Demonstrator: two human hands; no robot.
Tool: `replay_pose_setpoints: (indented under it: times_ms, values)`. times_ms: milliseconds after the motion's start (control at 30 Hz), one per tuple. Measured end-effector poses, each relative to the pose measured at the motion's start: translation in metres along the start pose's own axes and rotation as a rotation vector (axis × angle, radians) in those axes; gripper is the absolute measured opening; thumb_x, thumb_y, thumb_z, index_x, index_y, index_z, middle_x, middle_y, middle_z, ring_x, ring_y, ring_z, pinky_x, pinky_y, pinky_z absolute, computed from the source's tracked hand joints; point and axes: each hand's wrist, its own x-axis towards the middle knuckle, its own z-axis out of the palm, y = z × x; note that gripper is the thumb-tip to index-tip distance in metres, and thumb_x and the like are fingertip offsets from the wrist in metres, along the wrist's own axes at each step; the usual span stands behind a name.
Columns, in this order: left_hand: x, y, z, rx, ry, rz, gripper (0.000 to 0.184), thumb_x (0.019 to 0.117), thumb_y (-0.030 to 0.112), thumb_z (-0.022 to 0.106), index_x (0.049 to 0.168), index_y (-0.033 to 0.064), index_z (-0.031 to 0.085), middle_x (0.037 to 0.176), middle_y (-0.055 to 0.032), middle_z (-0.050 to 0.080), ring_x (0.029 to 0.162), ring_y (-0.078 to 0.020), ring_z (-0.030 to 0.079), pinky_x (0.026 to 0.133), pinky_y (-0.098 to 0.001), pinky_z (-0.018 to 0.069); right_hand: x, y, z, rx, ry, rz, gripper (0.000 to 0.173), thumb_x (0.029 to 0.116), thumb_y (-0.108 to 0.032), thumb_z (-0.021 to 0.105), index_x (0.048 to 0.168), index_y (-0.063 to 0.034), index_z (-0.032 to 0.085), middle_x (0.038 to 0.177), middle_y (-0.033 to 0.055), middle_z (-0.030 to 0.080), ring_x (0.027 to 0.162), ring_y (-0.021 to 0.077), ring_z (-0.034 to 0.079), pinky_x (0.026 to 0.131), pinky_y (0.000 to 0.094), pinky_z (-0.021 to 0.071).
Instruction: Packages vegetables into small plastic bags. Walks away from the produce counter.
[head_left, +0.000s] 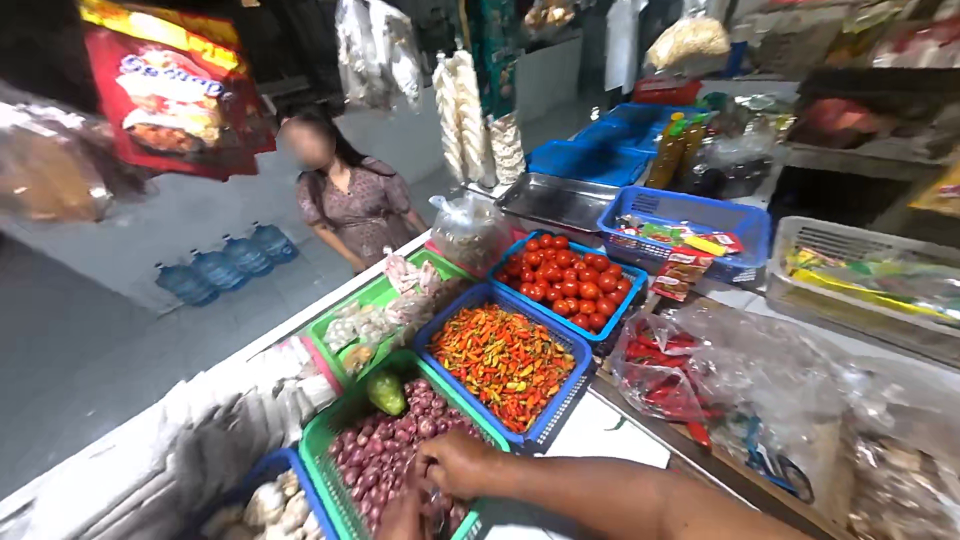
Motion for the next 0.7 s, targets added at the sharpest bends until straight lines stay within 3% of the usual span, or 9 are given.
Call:
replay_pose_setpoints:
  times_ms: [167, 267, 333, 400, 467, 533, 600, 633, 700]
  values:
    - [-0.005, 0.001, 0.005, 0.034, 0.121, 0.033, 0.033, 0.0908, 0.004, 0.065, 0.122, 0.0117, 0.071, 0.107, -0.0167, 0.071, 0.091, -0.0356, 0.072, 0.076, -0.0571, 0.0601, 0.000, -0.003, 0.002, 0.003, 0.042, 0.082, 0.025, 0.1008, -0.012, 0.052, 0.118, -0.0082, 0.069, 0.117, 0.0123, 0.071, 0.114, 0.0270, 0.067, 0.101, 0.0500, 0.0534]
    - [-0.010, 0.000, 0.014, 0.092, 0.105, -0.048, 0.037, 0.0919, 0.003, 0.064, 0.126, 0.0154, 0.070, 0.111, -0.0174, 0.070, 0.091, -0.0359, 0.072, 0.074, -0.0557, 0.0606, -0.001, -0.004, 0.001, 0.008, 0.032, 0.092, 0.024, 0.1008, -0.015, 0.053, 0.118, -0.0102, 0.069, 0.116, 0.0102, 0.072, 0.112, 0.0244, 0.068, 0.099, 0.0486, 0.0547]
    - [-0.010, -0.001, 0.018, 0.112, 0.048, -0.134, 0.035, 0.0944, 0.008, 0.063, 0.127, 0.0166, 0.070, 0.119, -0.0173, 0.069, 0.097, -0.0359, 0.072, 0.079, -0.0552, 0.0607, -0.003, -0.006, 0.004, 0.006, 0.002, 0.086, 0.025, 0.1009, -0.014, 0.053, 0.119, -0.0106, 0.070, 0.118, 0.0100, 0.071, 0.114, 0.0237, 0.067, 0.101, 0.0477, 0.0537]
    - [-0.010, 0.000, 0.020, 0.099, 0.074, -0.173, 0.028, 0.0971, 0.015, 0.058, 0.120, 0.0104, 0.073, 0.120, -0.0164, 0.069, 0.099, -0.0335, 0.072, 0.083, -0.0526, 0.0607, -0.005, -0.005, 0.007, -0.008, -0.007, 0.074, 0.025, 0.1007, -0.013, 0.052, 0.118, -0.0107, 0.070, 0.119, 0.0098, 0.071, 0.115, 0.0235, 0.067, 0.103, 0.0470, 0.0531]
    - [-0.012, -0.001, 0.025, 0.036, 0.278, -0.148, 0.031, 0.0982, 0.027, 0.054, 0.106, 0.0085, 0.077, 0.106, -0.0120, 0.072, 0.091, -0.0269, 0.073, 0.079, -0.0480, 0.0616, -0.008, -0.004, 0.007, -0.017, -0.010, 0.055, 0.025, 0.1008, -0.012, 0.052, 0.118, -0.0094, 0.070, 0.120, 0.0108, 0.070, 0.116, 0.0244, 0.066, 0.103, 0.0462, 0.0525]
    - [-0.010, 0.001, 0.025, -0.055, 0.402, -0.187, 0.030, 0.0973, 0.033, 0.063, 0.092, 0.0065, 0.076, 0.091, -0.0095, 0.071, 0.079, -0.0233, 0.071, 0.073, -0.0462, 0.0611, -0.012, -0.005, 0.007, -0.026, -0.026, 0.040, 0.025, 0.1011, -0.012, 0.052, 0.118, -0.0089, 0.070, 0.120, 0.0120, 0.069, 0.116, 0.0254, 0.066, 0.103, 0.0462, 0.0523]
    - [-0.006, 0.002, 0.025, -0.158, 0.405, -0.276, 0.024, 0.0938, 0.027, 0.071, 0.087, 0.0047, 0.070, 0.082, -0.0086, 0.068, 0.073, -0.0224, 0.068, 0.069, -0.0458, 0.0586, -0.016, -0.004, 0.007, -0.020, -0.021, 0.027, 0.025, 0.1007, -0.012, 0.051, 0.117, -0.0096, 0.070, 0.118, 0.0113, 0.070, 0.114, 0.0245, 0.066, 0.102, 0.0455, 0.0526]
    - [-0.004, 0.001, 0.025, -0.213, 0.382, -0.310, 0.021, 0.0918, 0.023, 0.073, 0.090, 0.0036, 0.067, 0.081, -0.0089, 0.067, 0.072, -0.0229, 0.066, 0.069, -0.0465, 0.0576, -0.017, -0.003, 0.007, -0.003, -0.006, 0.033, 0.025, 0.1002, -0.011, 0.051, 0.116, -0.0099, 0.071, 0.118, 0.0106, 0.070, 0.114, 0.0235, 0.066, 0.102, 0.0446, 0.0528]
    - [-0.002, -0.001, 0.024, -0.278, 0.286, -0.347, 0.027, 0.0906, 0.019, 0.074, 0.108, 0.0011, 0.063, 0.087, -0.0111, 0.068, 0.076, -0.0253, 0.068, 0.073, -0.0490, 0.0583, -0.020, 0.000, 0.004, 0.039, 0.027, 0.071, 0.026, 0.1004, -0.010, 0.050, 0.117, -0.0094, 0.071, 0.119, 0.0100, 0.070, 0.115, 0.0219, 0.066, 0.103, 0.0431, 0.0530]
